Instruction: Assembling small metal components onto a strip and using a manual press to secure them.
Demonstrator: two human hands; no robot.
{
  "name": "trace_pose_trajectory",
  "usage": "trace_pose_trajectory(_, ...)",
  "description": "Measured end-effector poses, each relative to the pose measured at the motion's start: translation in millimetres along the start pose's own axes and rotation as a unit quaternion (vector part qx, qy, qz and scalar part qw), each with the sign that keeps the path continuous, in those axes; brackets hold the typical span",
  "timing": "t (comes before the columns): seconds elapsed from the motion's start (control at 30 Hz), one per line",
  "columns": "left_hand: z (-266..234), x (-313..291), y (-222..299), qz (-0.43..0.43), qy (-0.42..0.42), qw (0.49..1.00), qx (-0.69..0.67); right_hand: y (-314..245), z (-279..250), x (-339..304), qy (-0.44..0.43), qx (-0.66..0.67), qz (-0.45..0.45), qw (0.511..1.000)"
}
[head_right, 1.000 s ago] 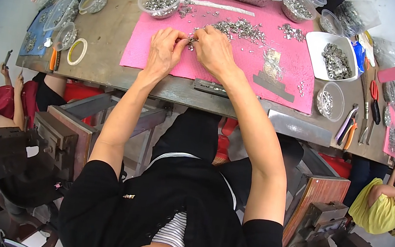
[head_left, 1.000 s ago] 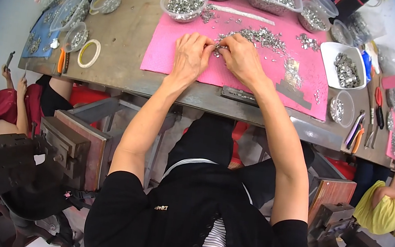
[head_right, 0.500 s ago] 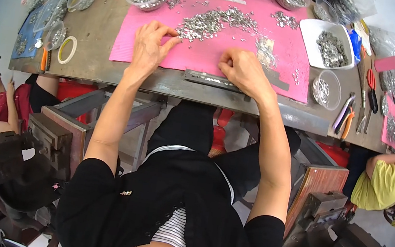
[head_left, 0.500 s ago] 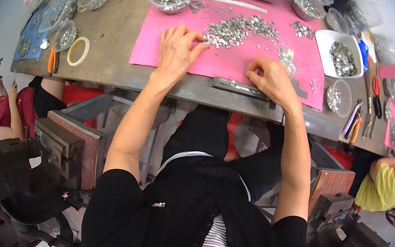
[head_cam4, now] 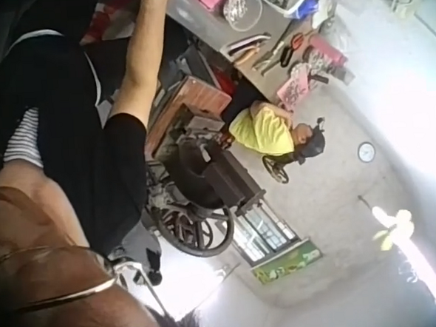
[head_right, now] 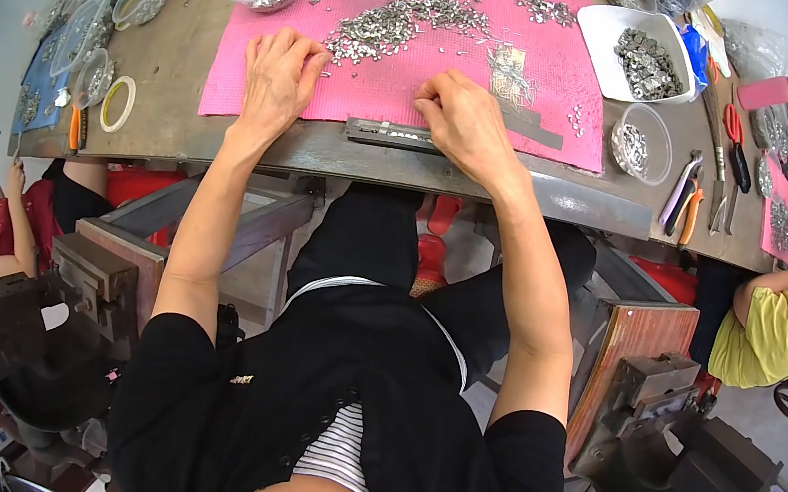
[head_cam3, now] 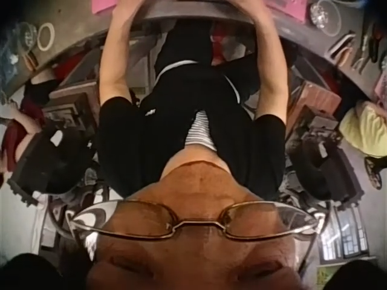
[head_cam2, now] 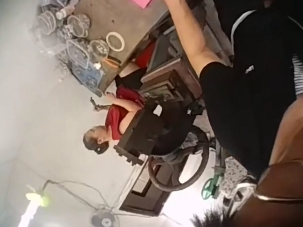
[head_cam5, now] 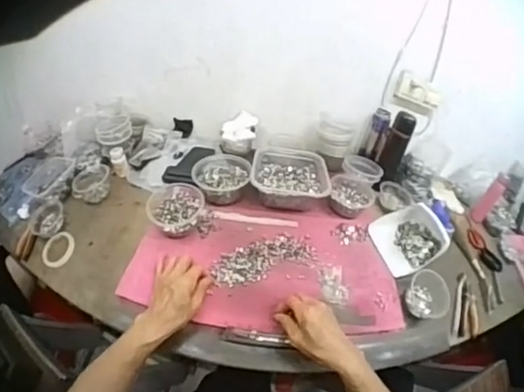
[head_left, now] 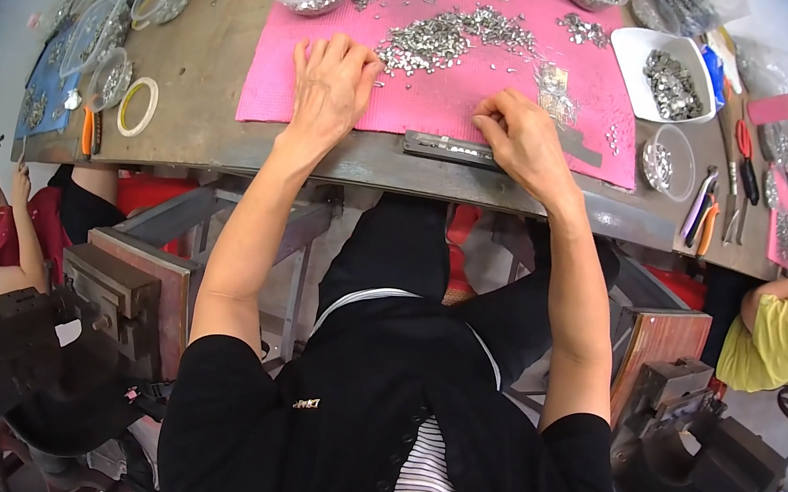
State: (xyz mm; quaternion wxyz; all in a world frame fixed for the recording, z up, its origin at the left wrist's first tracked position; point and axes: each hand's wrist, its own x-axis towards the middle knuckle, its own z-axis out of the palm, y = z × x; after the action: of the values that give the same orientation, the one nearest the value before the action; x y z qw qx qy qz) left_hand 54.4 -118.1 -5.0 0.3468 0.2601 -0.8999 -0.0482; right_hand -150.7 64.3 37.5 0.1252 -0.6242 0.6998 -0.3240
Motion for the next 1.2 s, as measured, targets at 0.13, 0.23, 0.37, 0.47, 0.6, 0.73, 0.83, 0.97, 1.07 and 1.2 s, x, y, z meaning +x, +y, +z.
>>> trace_pose_trajectory(0.13, -3, -5, 3, 0.014, 0.009, 1.0, 0.001, -10, -9, -22, 0.03, 0.085, 0.018, 0.996)
trace_pose_trajectory(0.23, -5, -7, 1, -0.01, 0.007, 0.999, -0.043, -17, -10, -35, 0.037, 0.105, 0.012, 0.994)
trace_pose_trajectory(0.37, -10, -8, 6, 0.003, 0.005, 0.998, -0.061, -15, -2, -44, 0.07, 0.085, -0.01, 0.994)
trace_pose_trajectory(0.47, -11, -9, 4, 0.0, -0.007, 0.998, -0.066, -11, 3, -46, 0.088, 0.064, -0.021, 0.994)
trace_pose_trajectory(0.6, -15, -8, 5, 0.01, -0.02, 0.998, -0.059, -10, 9, -47, 0.124, 0.018, -0.051, 0.991)
trace_pose_trajectory(0.73, -18, -7, 9, -0.01, -0.024, 0.997, -0.074, -13, 10, -47, 0.147, -0.089, -0.128, 0.977)
trace_pose_trajectory(0.83, -15, -7, 9, -0.015, -0.023, 0.996, -0.09, -14, 4, -48, 0.124, -0.087, -0.131, 0.98)
trace_pose_trajectory(0.97, -17, -10, 10, -0.02, -0.019, 0.996, -0.09, -16, -18, -35, 0.006, -0.027, -0.065, 0.997)
trace_pose_trajectory(1.07, -20, -8, 8, -0.021, -0.026, 0.994, -0.1, -15, -15, -6, 0.019, -0.027, -0.076, 0.997)
trace_pose_trajectory(1.2, -19, -4, 6, -0.024, -0.048, 0.991, -0.12, -12, 9, 51, 0.05, -0.014, -0.101, 0.994)
